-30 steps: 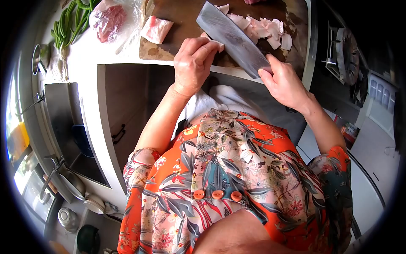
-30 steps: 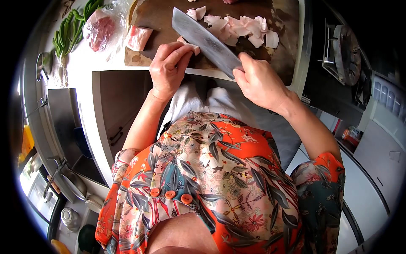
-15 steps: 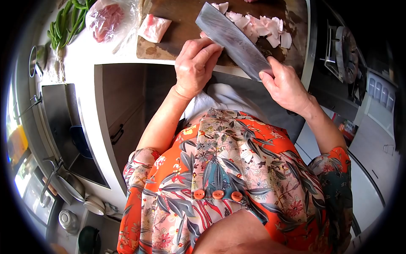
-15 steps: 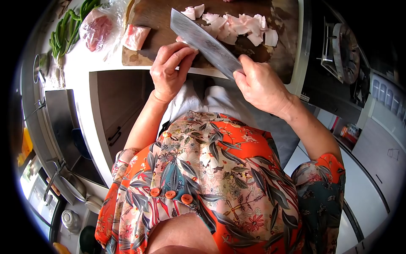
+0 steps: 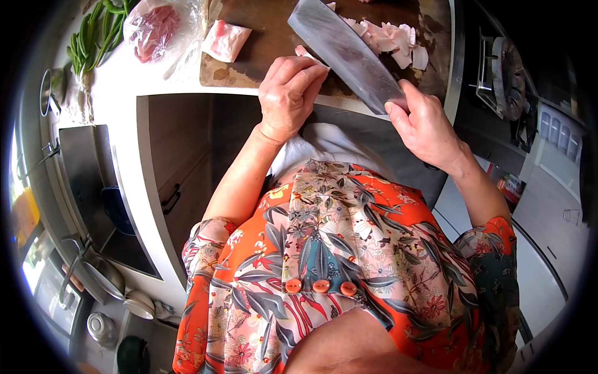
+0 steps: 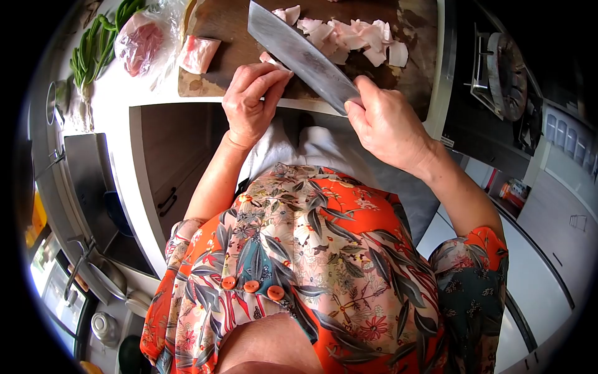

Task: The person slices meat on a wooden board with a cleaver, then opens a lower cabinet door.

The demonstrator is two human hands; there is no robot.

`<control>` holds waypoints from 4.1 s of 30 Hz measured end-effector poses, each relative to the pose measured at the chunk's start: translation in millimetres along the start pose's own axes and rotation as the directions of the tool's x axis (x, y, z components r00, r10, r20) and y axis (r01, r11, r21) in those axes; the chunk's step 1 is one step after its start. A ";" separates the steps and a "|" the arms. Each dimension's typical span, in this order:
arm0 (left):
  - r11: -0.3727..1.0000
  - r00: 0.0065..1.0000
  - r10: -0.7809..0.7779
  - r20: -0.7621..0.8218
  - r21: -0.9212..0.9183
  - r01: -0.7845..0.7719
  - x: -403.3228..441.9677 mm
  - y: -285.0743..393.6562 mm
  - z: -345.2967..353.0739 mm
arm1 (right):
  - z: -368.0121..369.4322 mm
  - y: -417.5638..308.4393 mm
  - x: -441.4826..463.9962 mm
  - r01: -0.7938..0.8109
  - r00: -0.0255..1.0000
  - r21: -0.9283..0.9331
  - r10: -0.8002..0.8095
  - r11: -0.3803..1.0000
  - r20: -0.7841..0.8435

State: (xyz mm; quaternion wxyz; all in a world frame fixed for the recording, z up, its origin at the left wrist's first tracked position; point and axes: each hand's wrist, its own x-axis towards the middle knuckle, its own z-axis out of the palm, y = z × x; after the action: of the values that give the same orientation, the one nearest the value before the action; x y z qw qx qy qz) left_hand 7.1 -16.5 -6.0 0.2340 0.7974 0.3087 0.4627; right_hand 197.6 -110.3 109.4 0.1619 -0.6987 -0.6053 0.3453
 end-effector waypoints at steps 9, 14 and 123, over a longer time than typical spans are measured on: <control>1.000 1.000 -0.006 0.024 -0.006 0.006 3.0 0.0 -0.1 | -2.0 -3.4 -0.5 -0.012 1.000 -0.048 0.013 0.999 0.018; 1.000 1.000 0.010 0.010 -0.018 -0.010 2.4 -3.6 3.2 | 0.5 0.3 0.0 0.034 0.999 -0.036 -0.034 0.999 0.007; 0.999 0.994 -0.038 0.101 0.015 0.037 4.9 -13.2 -11.1 | 4.4 22.1 -10.9 -0.065 0.983 0.070 0.076 0.995 -0.170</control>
State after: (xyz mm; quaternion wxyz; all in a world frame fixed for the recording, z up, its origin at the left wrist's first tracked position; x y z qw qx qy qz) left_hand -4.5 -2.8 -6.6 0.2529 0.8154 0.3143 0.4153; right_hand 210.5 -126.4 95.2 0.2237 -0.7412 -0.5527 0.3085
